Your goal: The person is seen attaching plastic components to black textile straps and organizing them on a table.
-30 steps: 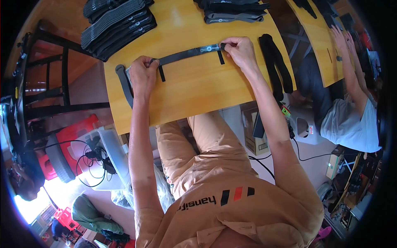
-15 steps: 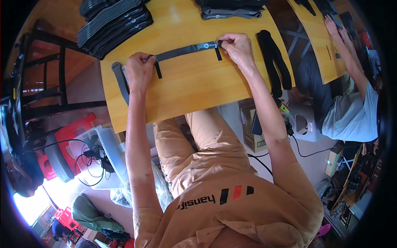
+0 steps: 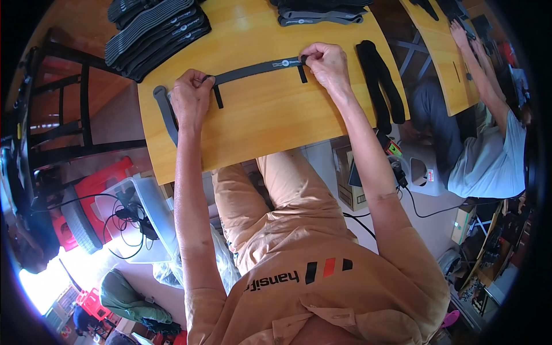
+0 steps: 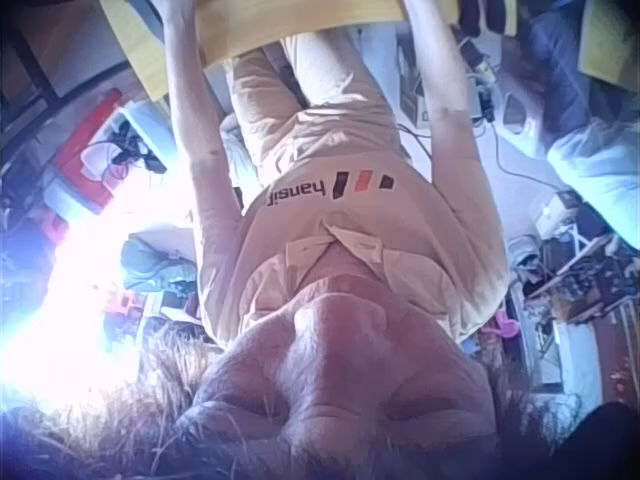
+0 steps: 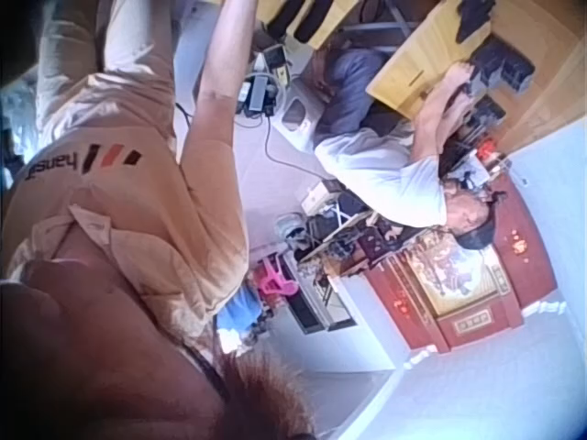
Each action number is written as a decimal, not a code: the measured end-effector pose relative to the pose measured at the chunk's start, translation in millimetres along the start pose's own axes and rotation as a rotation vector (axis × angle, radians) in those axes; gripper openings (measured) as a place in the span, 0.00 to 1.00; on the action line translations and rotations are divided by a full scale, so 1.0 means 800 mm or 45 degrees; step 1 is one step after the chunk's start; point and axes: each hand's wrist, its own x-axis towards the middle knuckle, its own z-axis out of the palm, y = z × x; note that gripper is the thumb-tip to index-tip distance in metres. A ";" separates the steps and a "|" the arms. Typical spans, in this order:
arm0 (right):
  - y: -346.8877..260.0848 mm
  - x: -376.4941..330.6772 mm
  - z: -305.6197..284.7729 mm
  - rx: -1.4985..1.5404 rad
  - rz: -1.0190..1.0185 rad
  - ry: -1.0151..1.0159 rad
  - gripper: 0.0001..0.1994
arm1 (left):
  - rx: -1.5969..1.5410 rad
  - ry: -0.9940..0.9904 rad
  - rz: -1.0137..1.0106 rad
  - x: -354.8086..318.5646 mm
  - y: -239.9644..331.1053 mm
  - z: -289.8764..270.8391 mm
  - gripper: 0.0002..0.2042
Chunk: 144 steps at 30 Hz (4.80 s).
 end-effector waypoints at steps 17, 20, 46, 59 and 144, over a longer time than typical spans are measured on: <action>-0.004 0.005 -0.009 0.191 0.071 -0.023 0.07 | 0.079 0.137 0.203 -0.005 0.003 0.004 0.07; -0.002 0.005 -0.007 0.103 0.015 -0.032 0.07 | 0.146 0.160 0.272 -0.010 0.005 0.005 0.06; -0.033 -0.058 -0.027 -0.374 -0.538 0.123 0.13 | 0.289 0.053 0.542 -0.052 0.038 -0.006 0.19; -0.037 -0.089 0.049 -0.802 -0.893 -0.312 0.30 | 0.647 -0.118 0.794 -0.075 0.004 0.029 0.28; -0.123 -0.214 0.155 -0.244 -0.930 -0.462 0.24 | -1.570 -0.904 -0.042 -0.313 0.019 -0.115 0.18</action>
